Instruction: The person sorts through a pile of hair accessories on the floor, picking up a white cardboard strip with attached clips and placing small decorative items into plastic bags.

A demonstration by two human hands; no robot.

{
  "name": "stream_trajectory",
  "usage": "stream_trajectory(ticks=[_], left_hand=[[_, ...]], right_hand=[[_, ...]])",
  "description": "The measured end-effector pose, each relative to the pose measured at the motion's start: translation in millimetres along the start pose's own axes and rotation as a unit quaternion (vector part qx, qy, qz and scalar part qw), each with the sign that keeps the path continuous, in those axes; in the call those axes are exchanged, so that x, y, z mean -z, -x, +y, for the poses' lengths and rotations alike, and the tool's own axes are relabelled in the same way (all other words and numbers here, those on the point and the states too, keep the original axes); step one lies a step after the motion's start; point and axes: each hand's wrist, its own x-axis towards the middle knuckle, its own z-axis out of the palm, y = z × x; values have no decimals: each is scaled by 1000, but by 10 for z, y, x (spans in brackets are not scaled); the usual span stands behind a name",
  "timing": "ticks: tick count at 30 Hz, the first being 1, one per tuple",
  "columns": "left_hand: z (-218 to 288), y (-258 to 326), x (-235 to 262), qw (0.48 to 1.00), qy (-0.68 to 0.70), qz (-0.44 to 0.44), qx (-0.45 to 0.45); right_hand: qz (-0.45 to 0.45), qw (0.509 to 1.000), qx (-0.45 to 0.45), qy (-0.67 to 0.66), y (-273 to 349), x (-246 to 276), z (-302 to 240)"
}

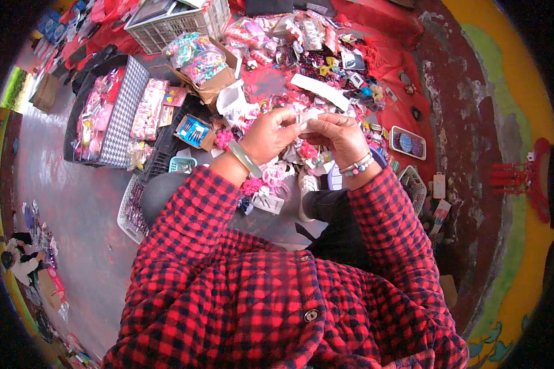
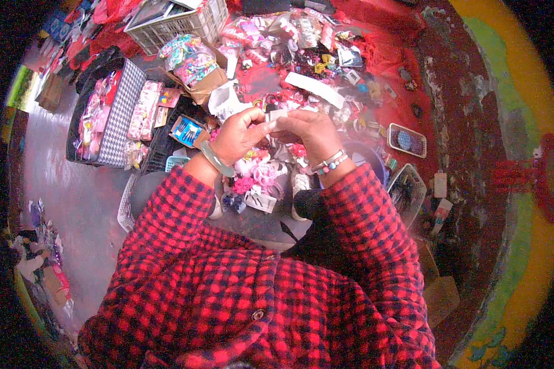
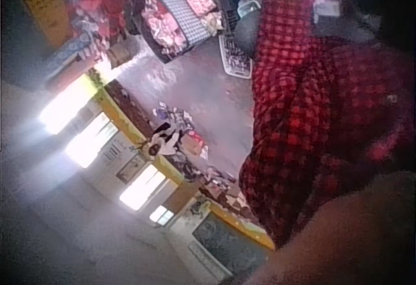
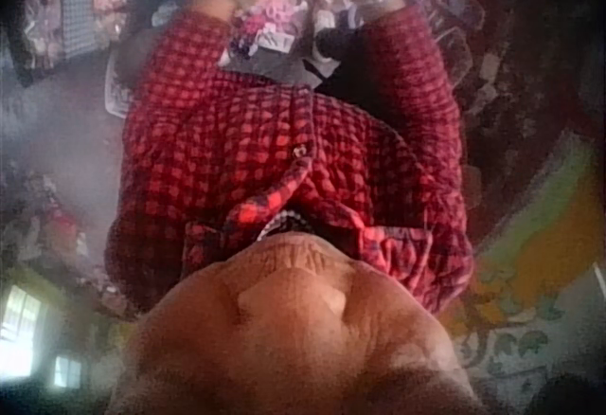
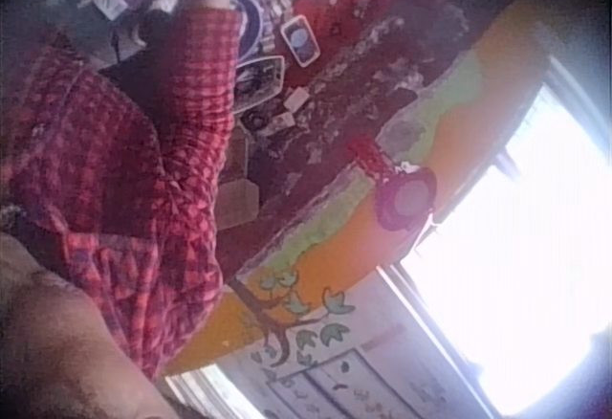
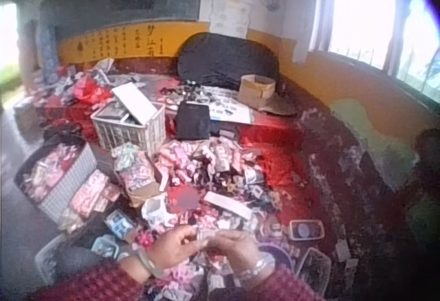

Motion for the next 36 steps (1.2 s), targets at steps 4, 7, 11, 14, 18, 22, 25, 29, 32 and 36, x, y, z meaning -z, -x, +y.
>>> stream_trajectory(ticks=[4, 7, 11, 14, 18, 22, 25, 29, 32, 36], left_hand=[[22, 11, 44, 999, -50, -13, -7], [17, 9, 28, 999, -35, -2, 2], [-30, 9, 15, 1000, -7, 19, 20], [-25, 12, 17, 999, 29, 20, 35], [-18, -11, 63, 989, 139, 33, 33], [-15, -18, 358, 970, 233, 48, 60], [33, 30, 443, 946, 315, 62, 39], [120, 32, 470, 918, 393, 37, 43], [166, 45, 499, 913, 407, 26, 35], [157, 52, 406, 874, 483, 28, 43]], right_hand=[[19, 1000, -5, 24, -4, -21, -9], [39, 998, 7, 58, -26, -22, 24], [69, 996, 3, 49, -43, -43, 60], [92, 995, -20, 25, -52, -63, 50], [90, 986, 91, 108, -357, 551, 392], [110, 981, 139, 81, -431, 1069, 348], [121, 967, 44, -218, -253, 839, 25], [101, 987, 126, 15, -335, 1056, 164], [136, 937, 214, 241, -487, 1215, 360], [129, 911, 242, 307, -508, 1121, 388]])
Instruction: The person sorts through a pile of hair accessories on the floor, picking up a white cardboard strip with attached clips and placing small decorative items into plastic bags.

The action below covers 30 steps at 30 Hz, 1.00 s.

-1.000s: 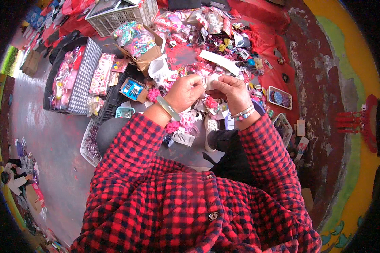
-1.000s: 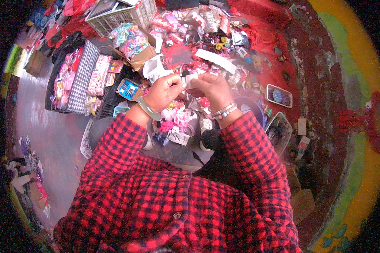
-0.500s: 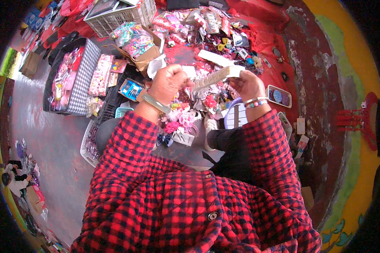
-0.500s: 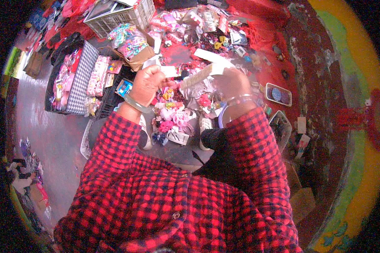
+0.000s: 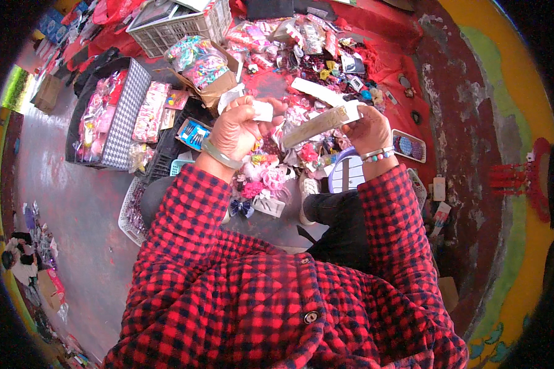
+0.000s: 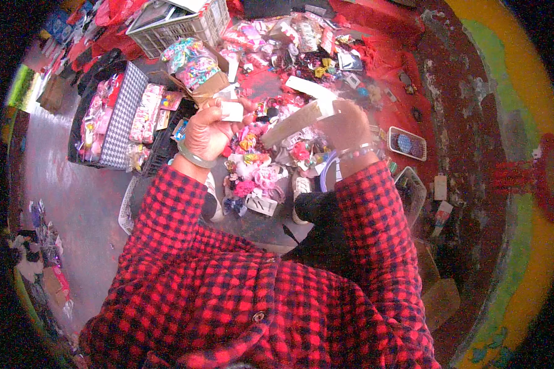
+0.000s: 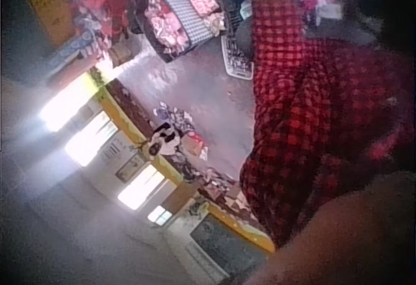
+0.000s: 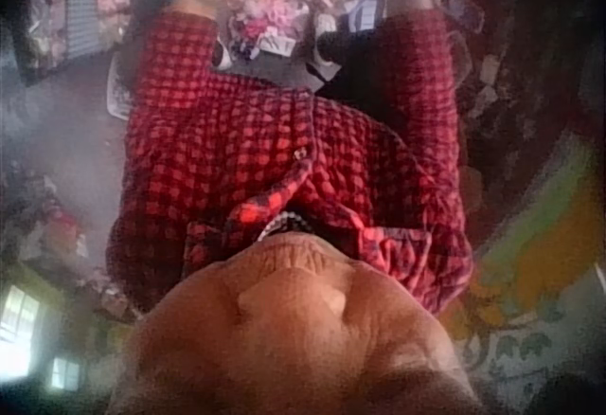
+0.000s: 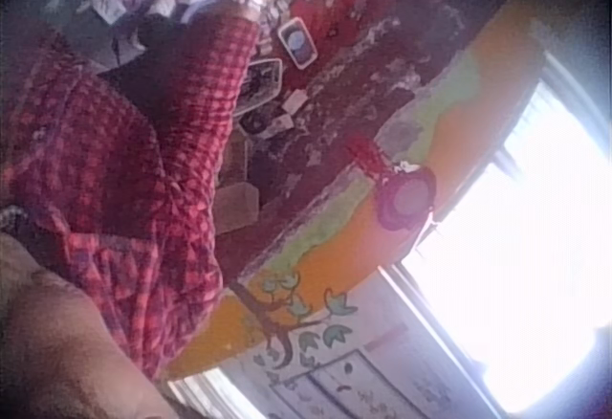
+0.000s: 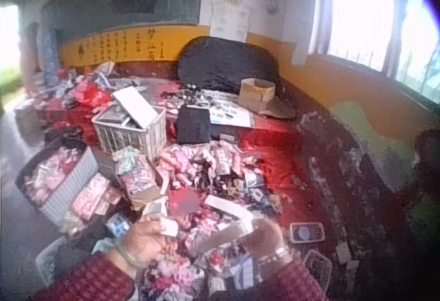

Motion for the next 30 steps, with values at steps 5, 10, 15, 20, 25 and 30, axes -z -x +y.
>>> stream_trajectory(ticks=[5, 10, 15, 20, 25, 30], left_hand=[[-128, -9, -80, 997, 12, 50, 65], [-302, -29, -209, 978, -186, 71, 65], [-448, -62, -132, 922, -381, 49, 50], [-465, -71, -43, 944, -323, 32, 64], [-452, -89, 4, 949, -307, 35, 65], [-430, -78, -77, 955, -284, 82, 22]], right_hand=[[-60, 997, 34, 32, 29, -186, -38], [-27, 886, -217, -408, 213, -433, -896], [-50, 947, -197, -248, 314, -577, -1188], [-43, 933, -218, -284, 305, -551, -1160], [-31, 909, -277, -311, 257, -519, -1082], [-42, 922, -239, -302, 280, -594, -1164]])
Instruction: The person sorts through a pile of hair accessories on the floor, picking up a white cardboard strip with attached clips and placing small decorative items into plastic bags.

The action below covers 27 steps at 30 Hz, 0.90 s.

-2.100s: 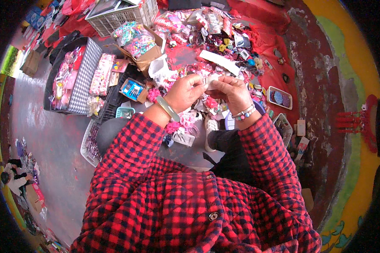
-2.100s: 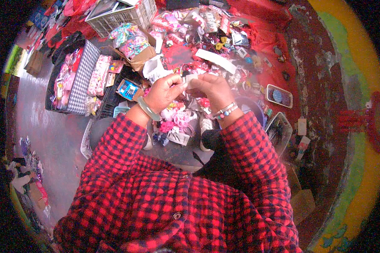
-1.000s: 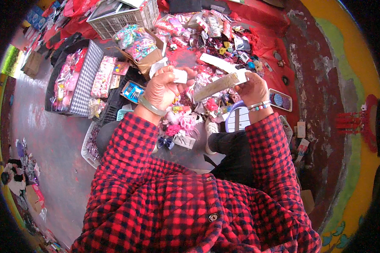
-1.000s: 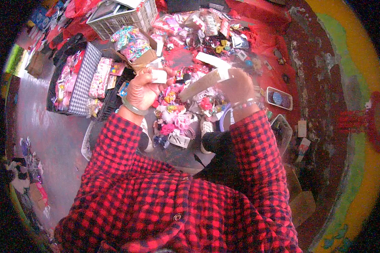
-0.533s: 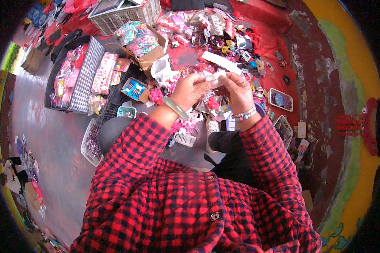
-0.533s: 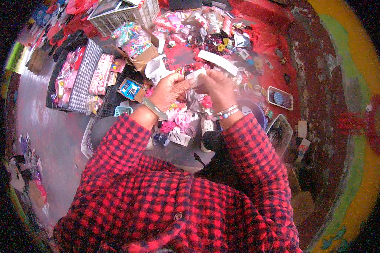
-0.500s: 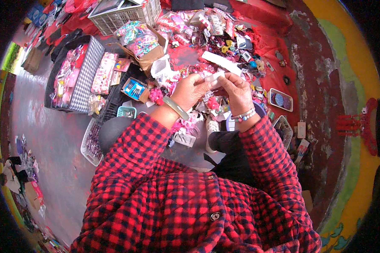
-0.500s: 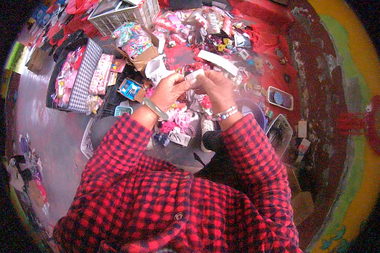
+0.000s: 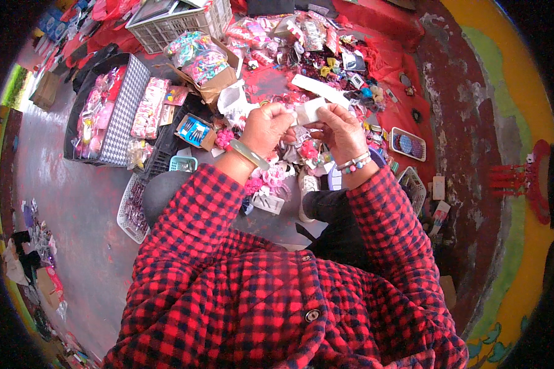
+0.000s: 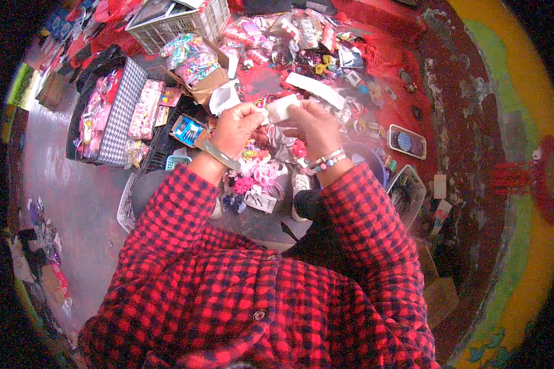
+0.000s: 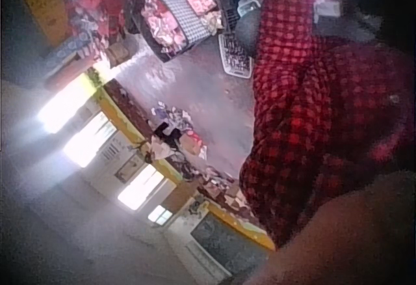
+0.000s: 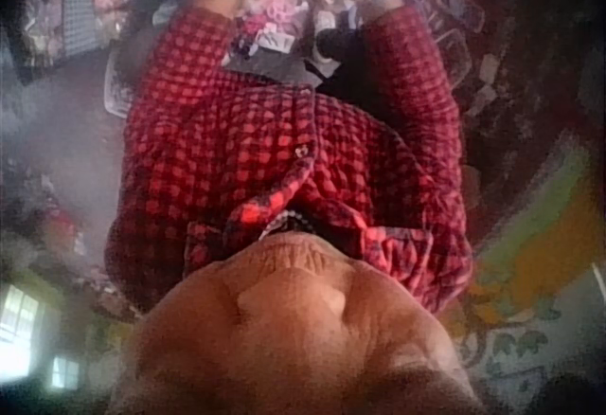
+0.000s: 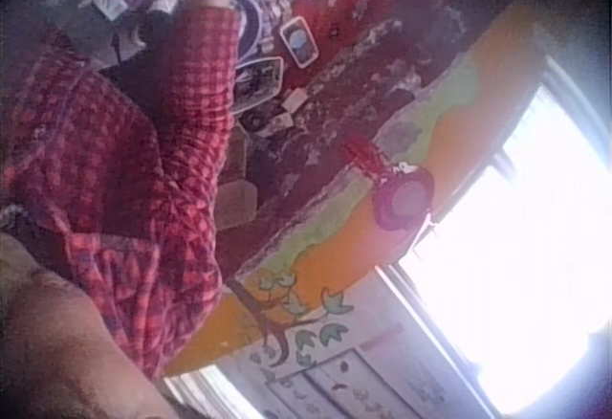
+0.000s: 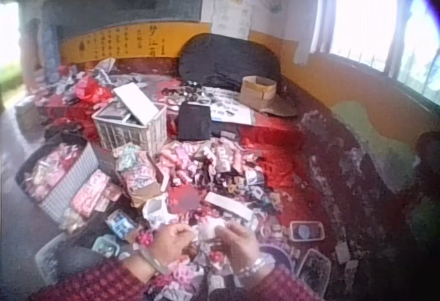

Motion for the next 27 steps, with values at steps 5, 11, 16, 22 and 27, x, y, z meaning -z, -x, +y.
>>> stream_trajectory(ticks=[5, 11, 16, 22, 27], left_hand=[[-21, 1, -36, 994, -91, 31, -60], [80, 65, -87, 984, -153, 6, -89], [136, 76, 23, 998, -25, 40, -36], [125, 0, 238, 983, 182, 8, 5], [294, 63, 90, 963, 268, -25, 22]], right_hand=[[-7, 973, 66, 221, -2, -26, 176], [36, 931, 230, 283, -91, 27, 278], [138, 988, 67, 7, -305, 443, 77], [72, 981, 1, -178, -245, 562, -115], [12, 994, 99, 43, -659, 1064, 467]])
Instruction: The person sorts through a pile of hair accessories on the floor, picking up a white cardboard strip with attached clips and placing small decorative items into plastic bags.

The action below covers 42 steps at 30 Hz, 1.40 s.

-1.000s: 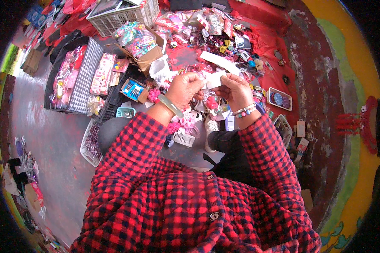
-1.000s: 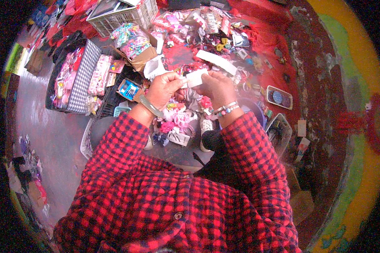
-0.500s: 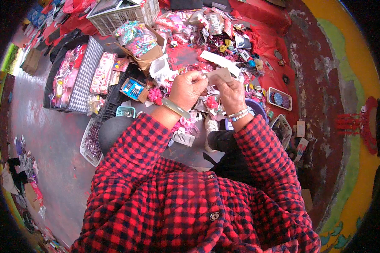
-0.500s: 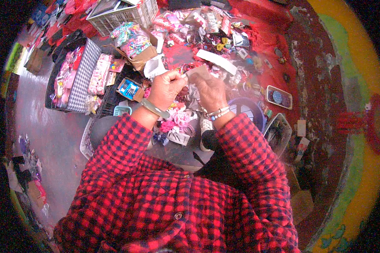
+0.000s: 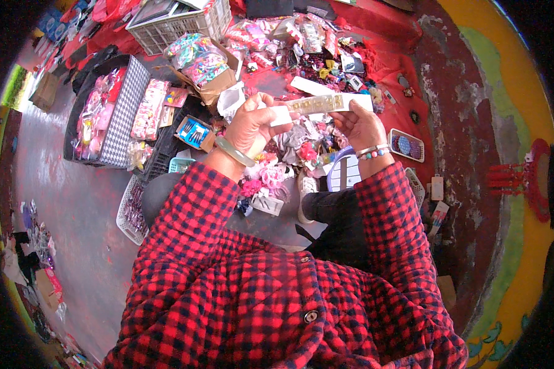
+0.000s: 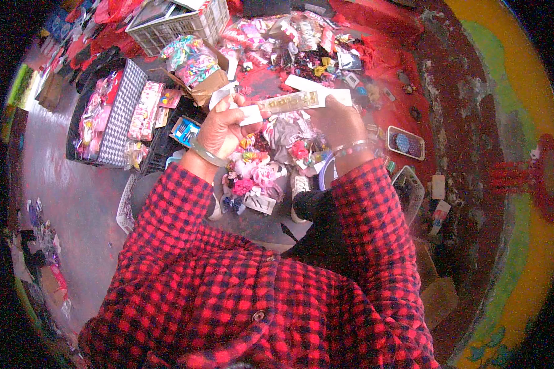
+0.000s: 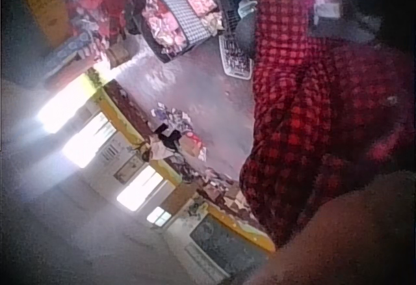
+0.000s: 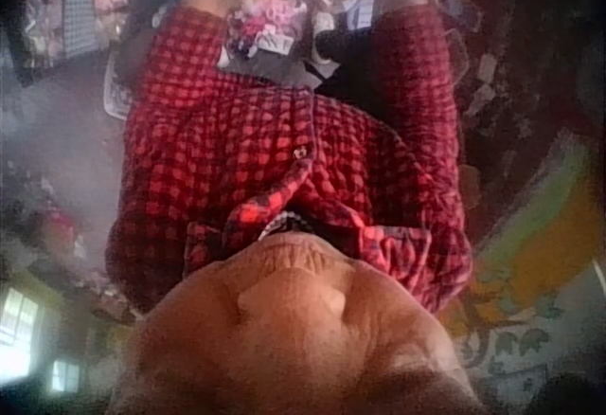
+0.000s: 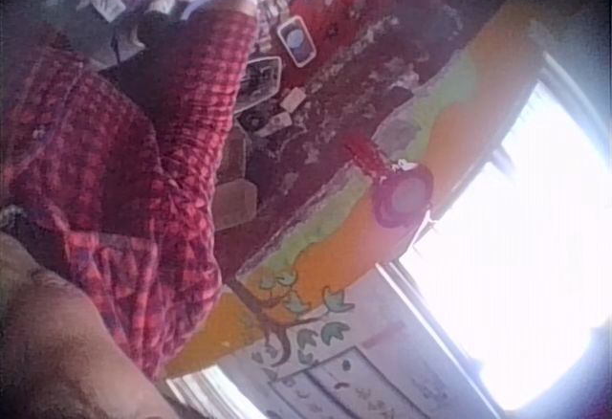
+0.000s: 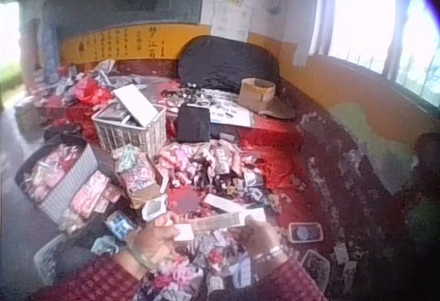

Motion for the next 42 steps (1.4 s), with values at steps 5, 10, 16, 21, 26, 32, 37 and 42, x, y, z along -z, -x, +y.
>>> stream_trajectory(ticks=[5, 10, 16, 21, 26, 32, 37, 42], left_hand=[[-131, -46, 70, 996, 16, 37, 74], [-323, -82, -9, 981, -167, 38, 86], [-422, -65, -33, 973, -224, 2, 45], [-366, -58, 36, 971, -226, -42, 65], [-367, -84, 32, 967, -247, -45, 50], [-345, -52, -25, 970, -236, -35, 43], [-266, -35, -3, 981, -188, -27, 41], [-383, -107, 61, 989, -134, -61, -19]], right_hand=[[-2, 1000, 3, 25, 322, -637, -506], [46, 994, -45, 83, 516, -909, -560], [10, 993, 0, 119, 618, -999, -545], [20, 988, -100, -115, 576, -975, -604], [7, 999, 23, 47, 388, -716, -285], [27, 985, 66, 160, 130, -362, 202], [33, 997, 35, 56, 89, -150, -35], [88, 996, -2, -17, 97, -266, -46]])
